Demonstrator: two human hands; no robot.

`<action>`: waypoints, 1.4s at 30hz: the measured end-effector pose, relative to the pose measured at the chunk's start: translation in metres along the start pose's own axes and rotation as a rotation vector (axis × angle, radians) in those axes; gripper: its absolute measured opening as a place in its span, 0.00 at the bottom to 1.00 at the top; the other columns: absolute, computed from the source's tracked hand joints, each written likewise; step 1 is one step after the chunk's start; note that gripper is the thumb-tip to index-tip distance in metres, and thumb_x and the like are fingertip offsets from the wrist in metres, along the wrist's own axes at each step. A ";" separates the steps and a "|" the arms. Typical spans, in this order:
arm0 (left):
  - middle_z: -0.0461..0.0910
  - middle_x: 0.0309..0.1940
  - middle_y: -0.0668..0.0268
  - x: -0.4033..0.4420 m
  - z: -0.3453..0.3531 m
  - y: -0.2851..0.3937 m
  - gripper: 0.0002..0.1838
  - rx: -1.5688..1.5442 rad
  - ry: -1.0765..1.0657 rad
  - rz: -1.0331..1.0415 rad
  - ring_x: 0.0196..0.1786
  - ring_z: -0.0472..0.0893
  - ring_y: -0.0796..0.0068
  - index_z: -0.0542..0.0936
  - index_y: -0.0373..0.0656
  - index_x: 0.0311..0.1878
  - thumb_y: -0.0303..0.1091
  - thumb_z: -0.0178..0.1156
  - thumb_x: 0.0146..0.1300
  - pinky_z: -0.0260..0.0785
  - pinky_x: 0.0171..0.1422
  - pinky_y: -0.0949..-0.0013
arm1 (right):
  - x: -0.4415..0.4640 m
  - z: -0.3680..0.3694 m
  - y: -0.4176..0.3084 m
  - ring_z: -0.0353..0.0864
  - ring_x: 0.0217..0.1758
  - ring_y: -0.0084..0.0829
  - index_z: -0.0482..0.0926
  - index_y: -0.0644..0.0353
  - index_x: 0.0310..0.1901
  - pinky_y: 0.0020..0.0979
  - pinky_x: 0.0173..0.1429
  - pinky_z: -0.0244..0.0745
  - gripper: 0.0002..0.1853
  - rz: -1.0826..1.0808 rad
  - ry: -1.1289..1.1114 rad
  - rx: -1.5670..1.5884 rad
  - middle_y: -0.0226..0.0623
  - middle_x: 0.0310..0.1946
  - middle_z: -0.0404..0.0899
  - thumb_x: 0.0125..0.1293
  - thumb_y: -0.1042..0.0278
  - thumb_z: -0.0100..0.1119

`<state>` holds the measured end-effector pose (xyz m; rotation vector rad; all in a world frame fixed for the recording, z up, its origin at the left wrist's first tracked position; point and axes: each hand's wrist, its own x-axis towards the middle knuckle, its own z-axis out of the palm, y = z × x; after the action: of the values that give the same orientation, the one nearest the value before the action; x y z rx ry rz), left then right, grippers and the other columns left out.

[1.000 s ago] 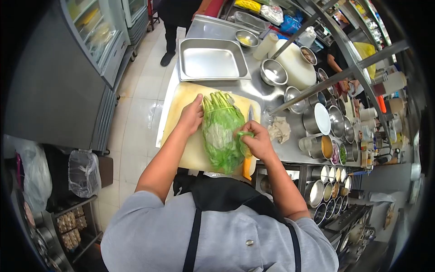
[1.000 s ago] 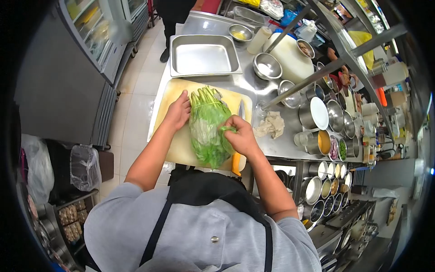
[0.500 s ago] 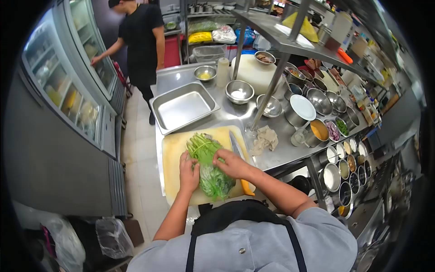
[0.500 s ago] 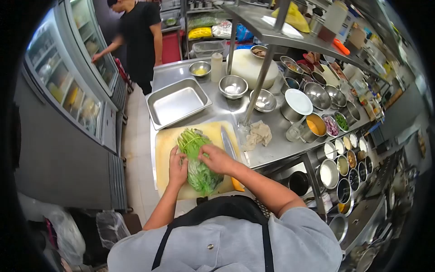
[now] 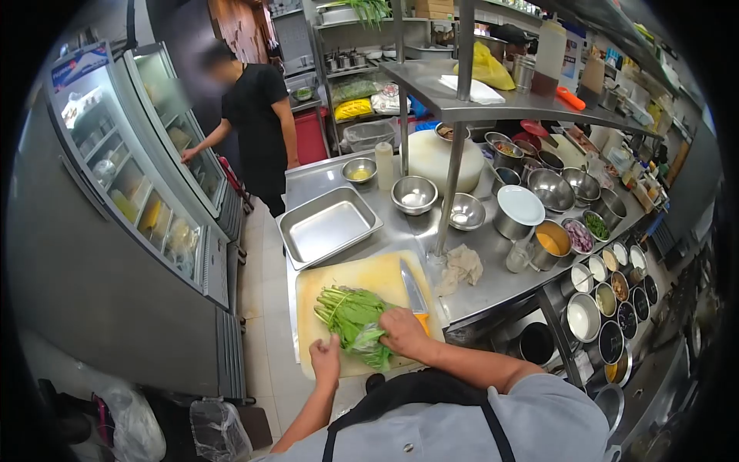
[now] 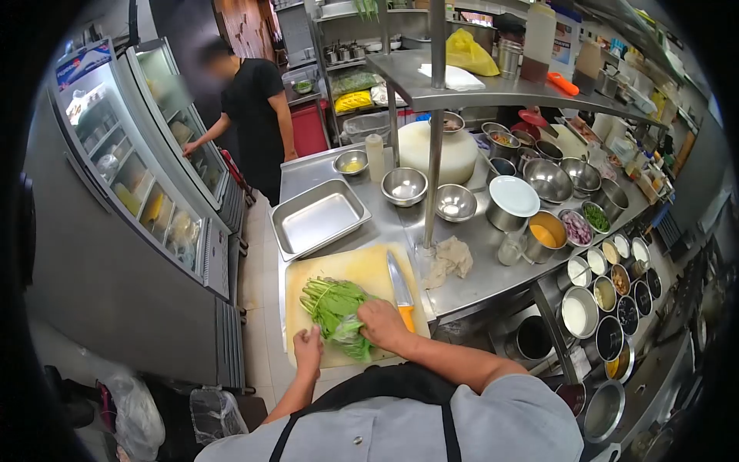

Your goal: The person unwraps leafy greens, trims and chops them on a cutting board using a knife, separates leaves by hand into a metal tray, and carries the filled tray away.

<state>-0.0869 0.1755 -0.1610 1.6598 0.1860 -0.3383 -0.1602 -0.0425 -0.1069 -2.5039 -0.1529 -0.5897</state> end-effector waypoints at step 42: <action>0.75 0.63 0.58 0.091 -0.010 0.069 0.39 -1.071 -0.718 -0.022 0.63 0.75 0.56 0.71 0.46 0.68 0.64 0.51 0.61 0.68 0.69 0.50 | 0.022 -0.080 0.013 0.75 0.28 0.31 0.82 0.62 0.31 0.36 0.37 0.72 0.18 0.583 -0.616 0.415 0.37 0.24 0.77 0.49 0.56 0.77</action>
<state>0.0218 0.1706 -0.1246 0.4247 -0.1494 -0.6791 -0.1675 -0.0969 -0.0437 -2.0905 0.2071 0.4169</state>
